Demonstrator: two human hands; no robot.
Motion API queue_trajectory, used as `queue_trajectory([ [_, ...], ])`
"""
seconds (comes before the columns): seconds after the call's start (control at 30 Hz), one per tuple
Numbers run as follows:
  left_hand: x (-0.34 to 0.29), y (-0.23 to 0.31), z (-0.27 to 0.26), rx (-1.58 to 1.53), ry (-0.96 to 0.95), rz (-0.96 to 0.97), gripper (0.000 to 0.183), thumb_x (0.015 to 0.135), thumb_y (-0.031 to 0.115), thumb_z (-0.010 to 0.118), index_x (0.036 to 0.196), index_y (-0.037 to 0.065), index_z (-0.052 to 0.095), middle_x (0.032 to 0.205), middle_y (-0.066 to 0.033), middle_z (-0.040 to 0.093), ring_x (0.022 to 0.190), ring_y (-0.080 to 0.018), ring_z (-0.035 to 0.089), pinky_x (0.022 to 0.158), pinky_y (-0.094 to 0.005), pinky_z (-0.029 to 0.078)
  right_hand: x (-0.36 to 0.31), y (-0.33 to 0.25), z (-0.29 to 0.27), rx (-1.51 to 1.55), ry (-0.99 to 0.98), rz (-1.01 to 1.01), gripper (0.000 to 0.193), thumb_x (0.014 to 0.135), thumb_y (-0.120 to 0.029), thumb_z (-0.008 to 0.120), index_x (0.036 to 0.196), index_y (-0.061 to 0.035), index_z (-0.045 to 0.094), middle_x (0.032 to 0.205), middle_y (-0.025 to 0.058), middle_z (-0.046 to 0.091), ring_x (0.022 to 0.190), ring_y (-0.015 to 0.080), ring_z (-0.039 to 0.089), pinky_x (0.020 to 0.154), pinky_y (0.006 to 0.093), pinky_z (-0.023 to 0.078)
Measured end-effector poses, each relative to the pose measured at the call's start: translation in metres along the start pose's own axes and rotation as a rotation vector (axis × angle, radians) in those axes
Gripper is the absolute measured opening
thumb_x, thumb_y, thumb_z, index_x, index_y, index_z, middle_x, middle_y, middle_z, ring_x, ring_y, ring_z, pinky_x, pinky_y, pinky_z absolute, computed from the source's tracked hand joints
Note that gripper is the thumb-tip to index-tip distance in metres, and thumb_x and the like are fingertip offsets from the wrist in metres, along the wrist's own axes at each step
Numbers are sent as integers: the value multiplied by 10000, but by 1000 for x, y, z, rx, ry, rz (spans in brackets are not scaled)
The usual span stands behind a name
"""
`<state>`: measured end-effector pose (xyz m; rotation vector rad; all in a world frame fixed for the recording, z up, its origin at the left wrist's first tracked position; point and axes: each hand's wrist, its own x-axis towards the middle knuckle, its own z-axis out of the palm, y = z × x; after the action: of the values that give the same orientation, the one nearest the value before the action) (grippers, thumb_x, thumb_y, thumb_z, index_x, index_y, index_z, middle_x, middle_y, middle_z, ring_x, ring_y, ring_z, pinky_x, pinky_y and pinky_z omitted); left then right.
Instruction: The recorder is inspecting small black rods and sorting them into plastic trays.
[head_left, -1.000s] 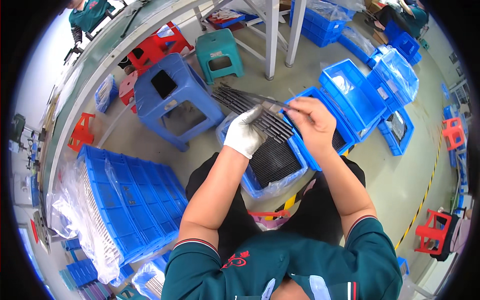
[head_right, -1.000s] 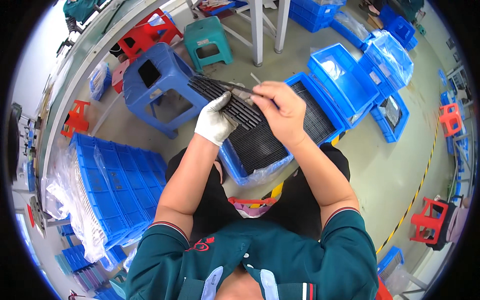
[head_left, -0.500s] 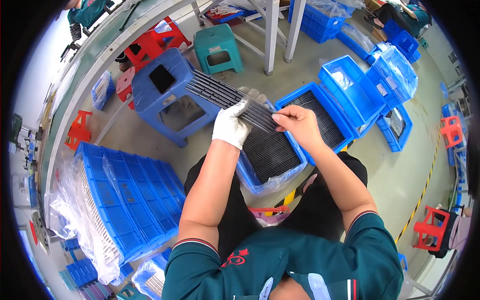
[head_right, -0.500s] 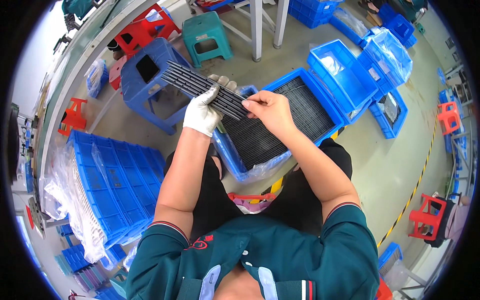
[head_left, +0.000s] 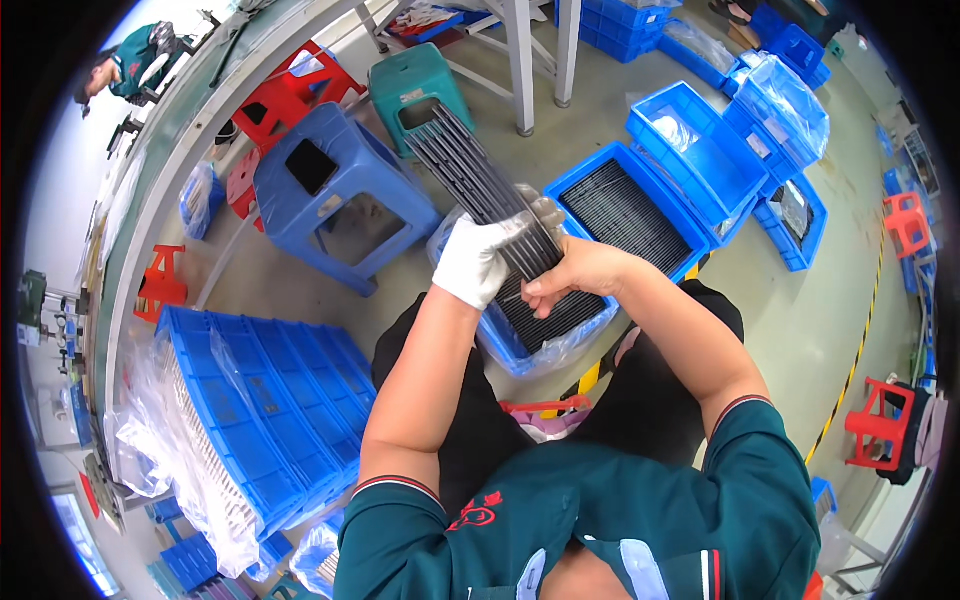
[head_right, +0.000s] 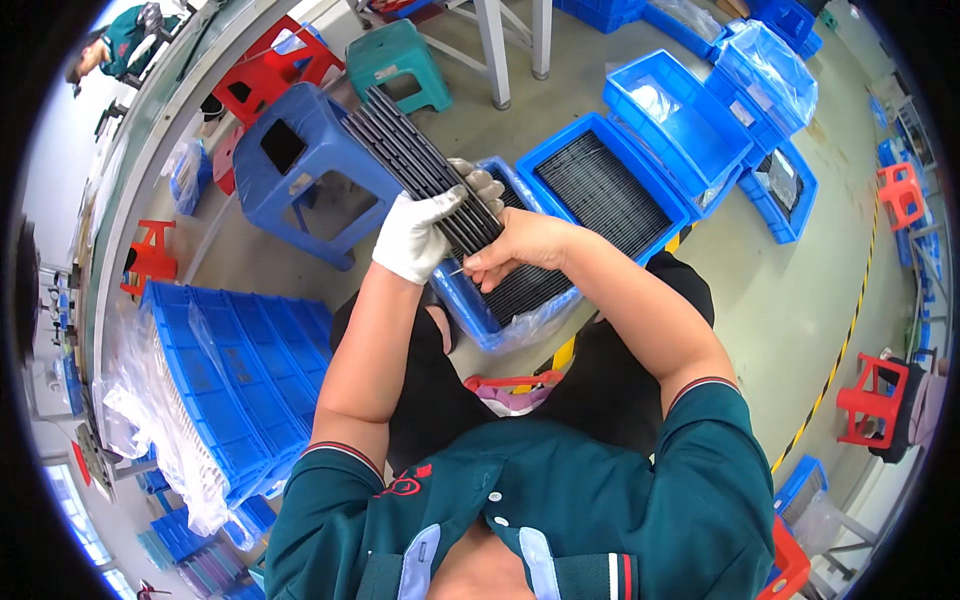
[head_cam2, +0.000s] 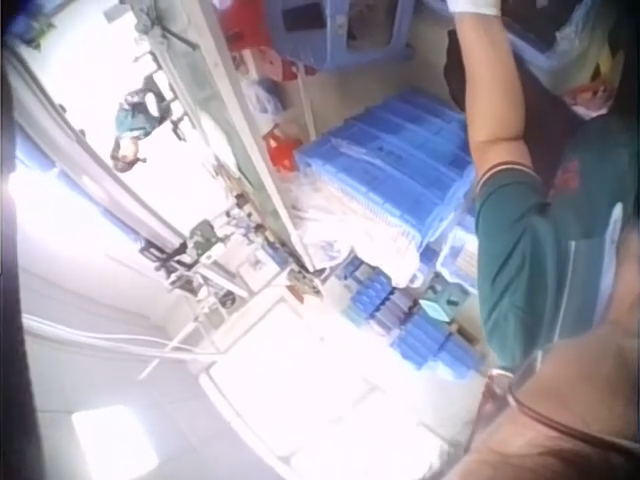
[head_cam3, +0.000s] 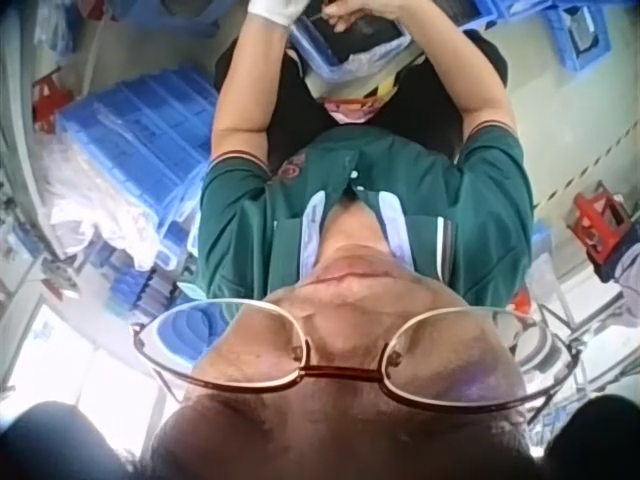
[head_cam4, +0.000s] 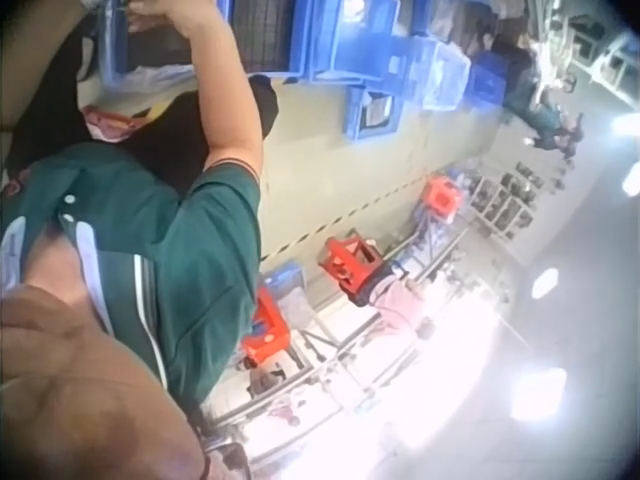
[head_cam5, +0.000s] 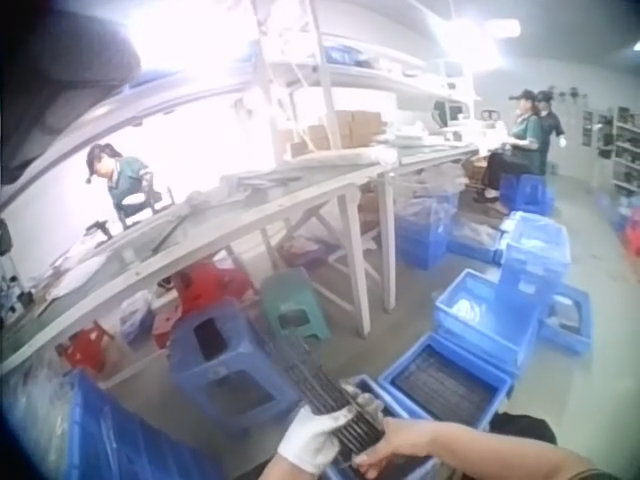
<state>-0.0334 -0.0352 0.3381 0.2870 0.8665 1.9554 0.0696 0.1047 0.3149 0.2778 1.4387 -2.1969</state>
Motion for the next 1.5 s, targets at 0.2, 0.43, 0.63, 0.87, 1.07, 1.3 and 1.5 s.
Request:
queue_trajectory([
  [0.2, -3, 17, -1, -324, -380, -140, 635, 820, 199, 669, 1345, -1, 375, 1228, -226, 526, 1150, -420, 520, 941, -548, 440, -10, -2, 7, 52, -142, 46, 236, 760, -60, 741, 930, 55, 624, 871, 152, 651, 739, 250, 671, 706, 349, 586],
  [0.43, 4, 11, -13, -116, -26, -148, 421, 912, 172, 524, 1281, -9, 432, 1223, -226, 530, 1120, -434, 540, 889, -573, 484, -1, 2, 3, 54, -83, 138, 223, 769, -60, 725, 909, 75, 617, 834, 156, 652, 703, 258, 676, 674, 346, 582],
  [0.63, -3, 5, -6, -475, -2, -47, 425, 949, 261, 501, 1270, -10, 443, 1314, -237, 463, 1250, -426, 427, 1015, -559, 390, -6, -7, -4, 75, -87, 84, 217, 771, -73, 707, 891, 90, 629, 804, 169, 660, 650, 254, 680, 654, 338, 583],
  [0.87, 9, 3, -13, -324, 90, -14, 324, 913, 87, 518, 1222, -8, 489, 1180, -212, 567, 1107, -396, 558, 930, -540, 480, 0, -8, 0, 28, -69, 86, 271, 777, -123, 727, 896, 102, 634, 797, 170, 664, 643, 258, 684, 658, 334, 584],
  [1.07, 3, 18, -26, -358, 156, -10, 220, 921, 100, 504, 1130, 40, 536, 1158, -197, 573, 1072, -408, 569, 885, -589, 487, -12, -21, -14, -375, -21, -78, 409, 799, -175, 724, 1051, 111, 578, 924, 150, 654, 832, 194, 669, 771, 287, 539],
  [1.3, 3, 34, -40, -418, 186, 74, 203, 915, 63, 469, 1113, 23, 492, 1112, -176, 535, 1105, -401, 508, 943, -579, 413, -33, -38, -19, -229, 374, -459, 176, 908, -68, 557, 1024, 12, 662, 818, 73, 659, 729, 145, 658, 726, 253, 525],
  [1.5, 5, 27, -45, -465, 119, 63, 270, 879, -14, 459, 1141, 30, 500, 1100, -187, 564, 1059, -408, 558, 922, -592, 450, -34, -41, -11, -114, 480, -572, 165, 908, -124, 597, 977, 13, 658, 725, 63, 639, 570, 119, 598, 571, 245, 516],
])
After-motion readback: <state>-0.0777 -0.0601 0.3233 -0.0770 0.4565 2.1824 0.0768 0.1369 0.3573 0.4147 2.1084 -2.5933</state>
